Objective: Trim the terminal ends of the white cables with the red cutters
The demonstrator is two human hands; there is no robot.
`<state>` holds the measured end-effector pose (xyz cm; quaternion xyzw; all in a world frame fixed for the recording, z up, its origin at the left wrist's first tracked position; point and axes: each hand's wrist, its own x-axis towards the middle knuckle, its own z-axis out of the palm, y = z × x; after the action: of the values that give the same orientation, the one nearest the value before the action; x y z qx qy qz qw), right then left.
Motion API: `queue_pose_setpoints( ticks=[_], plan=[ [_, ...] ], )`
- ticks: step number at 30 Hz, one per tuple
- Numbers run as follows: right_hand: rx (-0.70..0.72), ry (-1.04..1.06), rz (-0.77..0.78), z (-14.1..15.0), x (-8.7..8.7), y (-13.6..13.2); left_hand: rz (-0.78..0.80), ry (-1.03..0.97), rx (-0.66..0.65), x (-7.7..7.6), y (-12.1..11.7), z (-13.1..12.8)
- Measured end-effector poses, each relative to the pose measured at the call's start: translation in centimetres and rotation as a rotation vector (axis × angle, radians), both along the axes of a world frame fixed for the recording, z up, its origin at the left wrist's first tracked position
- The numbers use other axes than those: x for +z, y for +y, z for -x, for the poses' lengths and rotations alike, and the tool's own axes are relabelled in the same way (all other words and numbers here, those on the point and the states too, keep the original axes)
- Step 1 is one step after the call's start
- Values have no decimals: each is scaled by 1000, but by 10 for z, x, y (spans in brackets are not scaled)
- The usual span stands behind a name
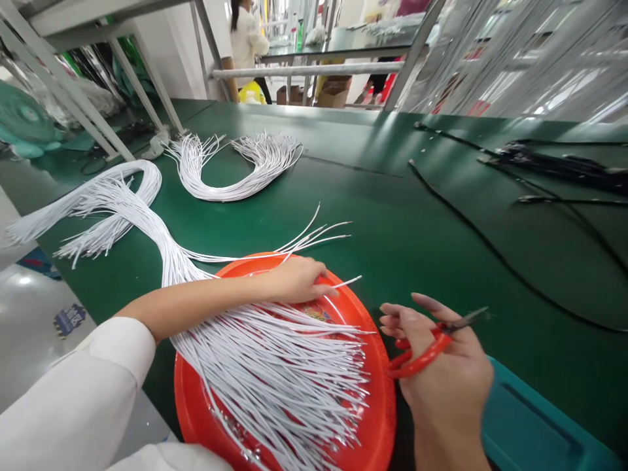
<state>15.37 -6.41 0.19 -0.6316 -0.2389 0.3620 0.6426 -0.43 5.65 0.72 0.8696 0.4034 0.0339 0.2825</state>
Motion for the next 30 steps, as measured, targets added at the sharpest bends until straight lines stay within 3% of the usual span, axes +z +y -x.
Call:
queue_pose_setpoints(
  ticks=[4, 8, 12, 15, 19, 23, 27, 30],
  plan=[
    [6, -7, 3, -2, 0, 1, 427, -93, 1, 0, -12, -15],
    [-22, -31, -23, -5, 0, 1, 583, -373, 135, 14, -20, -30],
    [-33, -13, -26, -5, 0, 0, 626, -593, 194, 29, -31, -36],
    [-16, -5, -30, -2, 3, -1, 581, -652, 181, 30, -39, -32],
    [-32, -9, -80, 6, 13, -3, 478, -576, 98, 29, -45, -25],
    [-55, -56, -114, 10, 18, -5, 475, -429, 80, 27, -46, -20],
    [-19, -193, -71, 9, 9, -5, 499, -371, 73, 19, -48, -16],
    [16, -205, -53, 9, 2, -5, 640, -462, 153, 10, -52, -16]
  ],
)
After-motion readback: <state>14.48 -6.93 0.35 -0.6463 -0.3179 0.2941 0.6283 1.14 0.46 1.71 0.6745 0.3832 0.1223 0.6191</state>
